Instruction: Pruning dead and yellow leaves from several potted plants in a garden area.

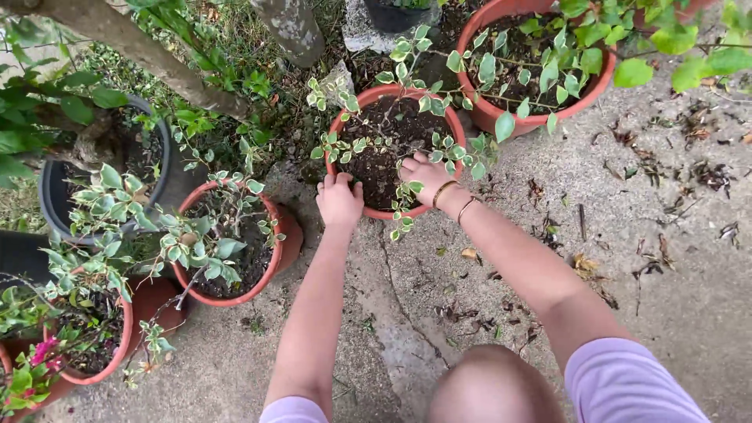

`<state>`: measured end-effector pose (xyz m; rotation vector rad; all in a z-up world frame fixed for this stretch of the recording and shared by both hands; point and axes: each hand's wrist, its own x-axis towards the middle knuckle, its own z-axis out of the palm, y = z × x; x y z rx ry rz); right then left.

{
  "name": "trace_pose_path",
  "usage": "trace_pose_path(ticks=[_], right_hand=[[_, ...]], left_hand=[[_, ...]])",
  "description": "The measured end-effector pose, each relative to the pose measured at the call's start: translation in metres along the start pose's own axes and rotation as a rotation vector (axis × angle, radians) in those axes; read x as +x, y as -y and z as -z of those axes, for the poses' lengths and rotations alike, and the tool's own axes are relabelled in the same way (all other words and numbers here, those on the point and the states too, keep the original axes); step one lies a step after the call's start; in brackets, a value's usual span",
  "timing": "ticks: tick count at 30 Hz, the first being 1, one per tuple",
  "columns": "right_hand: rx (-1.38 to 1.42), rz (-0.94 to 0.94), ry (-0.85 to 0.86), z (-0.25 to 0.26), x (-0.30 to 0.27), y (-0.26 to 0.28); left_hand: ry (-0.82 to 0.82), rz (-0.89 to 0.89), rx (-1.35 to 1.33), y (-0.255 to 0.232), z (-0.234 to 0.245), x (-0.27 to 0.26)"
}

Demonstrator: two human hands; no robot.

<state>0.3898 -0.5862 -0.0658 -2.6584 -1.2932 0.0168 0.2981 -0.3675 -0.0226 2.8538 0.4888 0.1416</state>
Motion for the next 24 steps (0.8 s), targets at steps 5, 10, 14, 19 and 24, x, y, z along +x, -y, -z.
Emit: trace_pose_path(ticks=[5,10,14,19,24], right_hand=[[0.207,-0.079,-0.032,0.007,0.001,0.003],[0.39,-0.134,-0.101,0.019,-0.017,-0.004],[0.719,-0.316,-0.065,0.041,-0.052,0.002],[0.595,-0.203,-0.043,0.071,-0.081,0.005],[0.573,0.144,0.065,0.099,-0.1,0.017]], left_hand=[[-0.048,0.116,-0.108,-0.002,-0.009,0.014],[0.013,0.075,0.114,-0.004,-0.003,0.039],[0.049,0.036,0.197,-0.006,-0.011,0.038],[0.101,-0.005,-0.236,-0.018,0.03,0.007],[0.684,-0.06,-0.556,-0.029,0.064,-0.054]])
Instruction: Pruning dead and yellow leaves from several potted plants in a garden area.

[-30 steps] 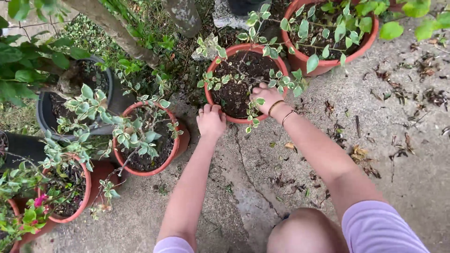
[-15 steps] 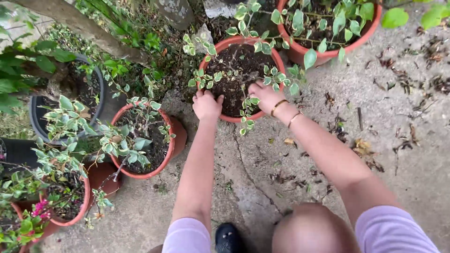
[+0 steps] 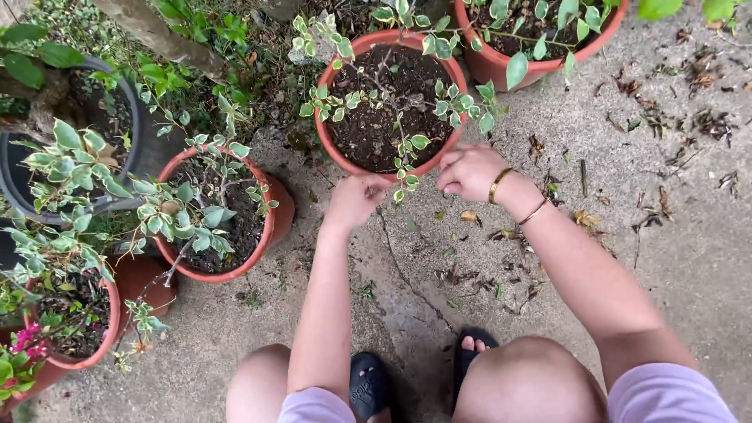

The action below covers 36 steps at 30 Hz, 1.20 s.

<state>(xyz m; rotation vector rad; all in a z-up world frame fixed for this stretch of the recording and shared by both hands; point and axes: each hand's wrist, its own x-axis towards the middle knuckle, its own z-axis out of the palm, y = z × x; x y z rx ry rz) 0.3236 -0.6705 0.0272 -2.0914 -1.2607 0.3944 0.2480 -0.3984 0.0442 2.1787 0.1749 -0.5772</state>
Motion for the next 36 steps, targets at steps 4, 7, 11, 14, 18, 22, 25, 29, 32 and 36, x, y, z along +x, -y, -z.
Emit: trace_pose_path(ticks=[4,7,11,14,18,22,25,29,32,36], right_hand=[[-0.319,-0.248,-0.104,0.001,0.005,0.003],[-0.321,-0.317,-0.226,-0.012,0.009,-0.014],[-0.393,-0.433,-0.432,-0.026,0.02,-0.033],[-0.384,-0.589,-0.361,-0.019,0.04,-0.027],[-0.367,-0.657,-0.306,-0.026,0.056,-0.03],[-0.393,-0.694,-0.197,-0.03,0.063,-0.046],[-0.512,-0.675,-0.129,-0.035,0.068,-0.049],[-0.601,-0.702,0.005,-0.032,0.063,-0.039],[-0.339,-0.632,-0.251,-0.027,0.047,-0.031],[-0.235,-0.759,-0.127,-0.012,0.033,-0.015]], left_hand=[[-0.349,-0.179,0.161,-0.006,-0.021,0.018],[-0.476,-0.215,0.307,-0.012,-0.032,0.044],[-0.331,0.022,0.584,-0.013,-0.04,0.072],[-0.265,0.095,0.603,-0.005,-0.046,0.089],[-0.23,0.134,0.733,0.014,-0.058,0.101],[-0.303,0.054,0.686,0.009,-0.055,0.093],[-0.383,-0.002,0.582,0.008,-0.048,0.082],[-0.511,-0.065,0.479,0.01,-0.036,0.078],[-0.566,-0.174,0.508,0.014,-0.028,0.082],[-0.448,-0.204,0.497,0.014,-0.035,0.089]])
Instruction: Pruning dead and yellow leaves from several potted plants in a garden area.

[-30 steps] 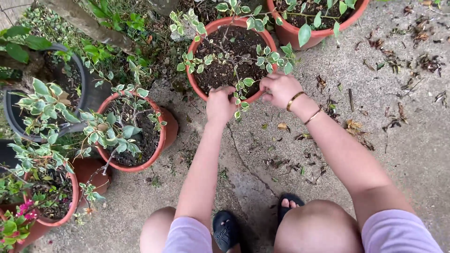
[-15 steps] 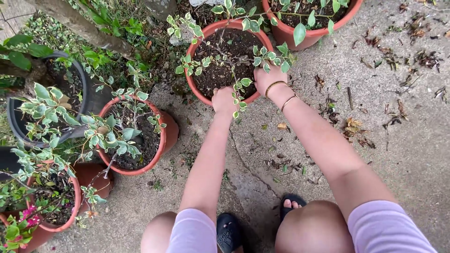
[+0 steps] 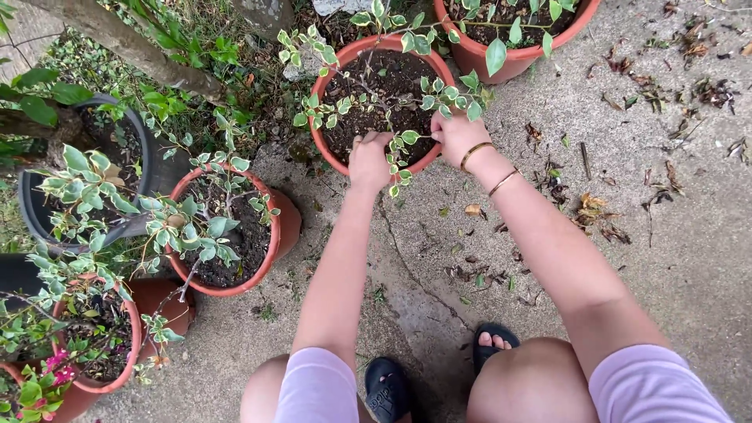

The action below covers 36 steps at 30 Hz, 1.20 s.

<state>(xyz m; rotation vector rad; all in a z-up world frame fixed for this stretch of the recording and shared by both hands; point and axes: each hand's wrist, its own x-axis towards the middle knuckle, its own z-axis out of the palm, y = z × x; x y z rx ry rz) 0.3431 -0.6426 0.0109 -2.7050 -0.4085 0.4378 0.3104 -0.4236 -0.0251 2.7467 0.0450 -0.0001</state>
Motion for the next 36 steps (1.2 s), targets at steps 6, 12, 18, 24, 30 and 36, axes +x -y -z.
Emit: trace_pose_path(ticks=[6,12,18,24,30,36], right_hand=[[0.319,-0.063,0.168,0.021,-0.027,-0.046],[-0.247,-0.116,0.206,0.046,-0.065,-0.054],[-0.188,-0.194,0.212,0.06,-0.088,-0.064],[-0.173,-0.242,0.172,0.063,-0.107,-0.082],[-0.13,-0.338,0.109,0.059,-0.136,-0.101],[-0.231,-0.216,-0.274,0.072,-0.181,-0.111]], left_hand=[[0.066,-0.086,-0.129,-0.017,-0.03,0.024],[-0.15,-0.246,-0.018,-0.045,-0.025,0.023],[-0.217,-0.236,0.28,-0.045,-0.038,0.033],[-0.349,-0.152,-0.128,-0.058,-0.03,-0.012],[-0.168,0.144,-0.555,-0.143,-0.026,-0.073],[-0.294,-0.342,-0.52,-0.175,-0.013,-0.068]])
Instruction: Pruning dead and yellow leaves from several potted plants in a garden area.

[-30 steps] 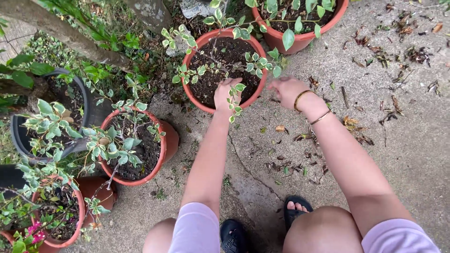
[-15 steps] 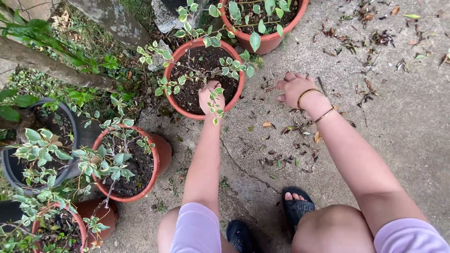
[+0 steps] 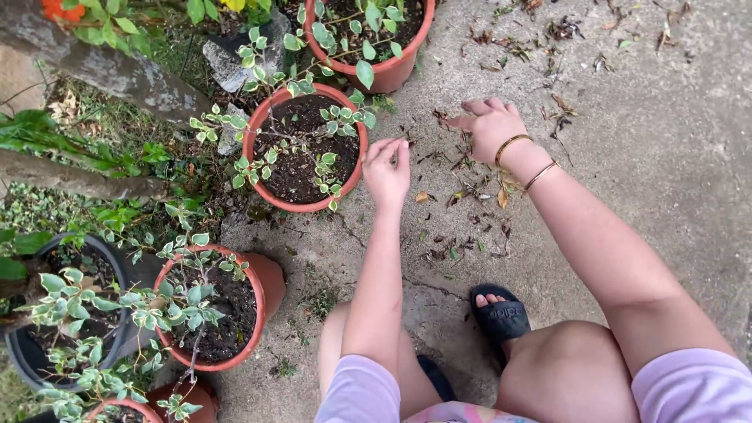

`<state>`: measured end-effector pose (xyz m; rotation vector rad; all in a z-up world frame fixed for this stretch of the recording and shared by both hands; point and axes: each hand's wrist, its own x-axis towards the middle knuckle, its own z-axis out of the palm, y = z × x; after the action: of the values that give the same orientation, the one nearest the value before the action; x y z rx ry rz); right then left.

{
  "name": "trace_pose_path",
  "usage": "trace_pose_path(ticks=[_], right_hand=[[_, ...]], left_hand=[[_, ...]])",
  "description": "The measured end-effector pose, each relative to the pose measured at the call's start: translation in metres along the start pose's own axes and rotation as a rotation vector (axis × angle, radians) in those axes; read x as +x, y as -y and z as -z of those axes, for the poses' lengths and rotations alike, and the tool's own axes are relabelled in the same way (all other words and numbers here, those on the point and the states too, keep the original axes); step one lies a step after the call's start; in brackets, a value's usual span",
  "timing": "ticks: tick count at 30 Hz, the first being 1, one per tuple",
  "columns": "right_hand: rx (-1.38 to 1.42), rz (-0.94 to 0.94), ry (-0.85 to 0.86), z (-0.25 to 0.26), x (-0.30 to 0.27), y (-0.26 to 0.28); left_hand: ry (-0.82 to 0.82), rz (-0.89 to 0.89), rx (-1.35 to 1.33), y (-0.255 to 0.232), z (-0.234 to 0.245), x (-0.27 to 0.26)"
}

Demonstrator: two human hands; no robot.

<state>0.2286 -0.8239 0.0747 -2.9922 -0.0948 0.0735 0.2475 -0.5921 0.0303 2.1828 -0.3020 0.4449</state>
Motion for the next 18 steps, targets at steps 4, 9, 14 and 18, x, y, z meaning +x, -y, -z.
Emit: trace_pose_path(ticks=[4,9,14,18], right_hand=[[0.023,-0.113,0.132,0.031,-0.017,-0.004],[-0.109,-0.147,0.414,0.078,-0.014,0.013],[-0.183,-0.128,0.662,0.12,-0.015,0.048],[-0.233,-0.001,0.66,0.123,0.024,0.048]], left_hand=[[0.035,0.038,-0.062,0.004,0.003,0.001],[0.511,0.61,0.108,-0.013,0.016,0.0],[0.483,0.332,-0.037,-0.047,0.047,-0.008],[0.449,0.152,0.004,-0.02,0.029,0.008]])
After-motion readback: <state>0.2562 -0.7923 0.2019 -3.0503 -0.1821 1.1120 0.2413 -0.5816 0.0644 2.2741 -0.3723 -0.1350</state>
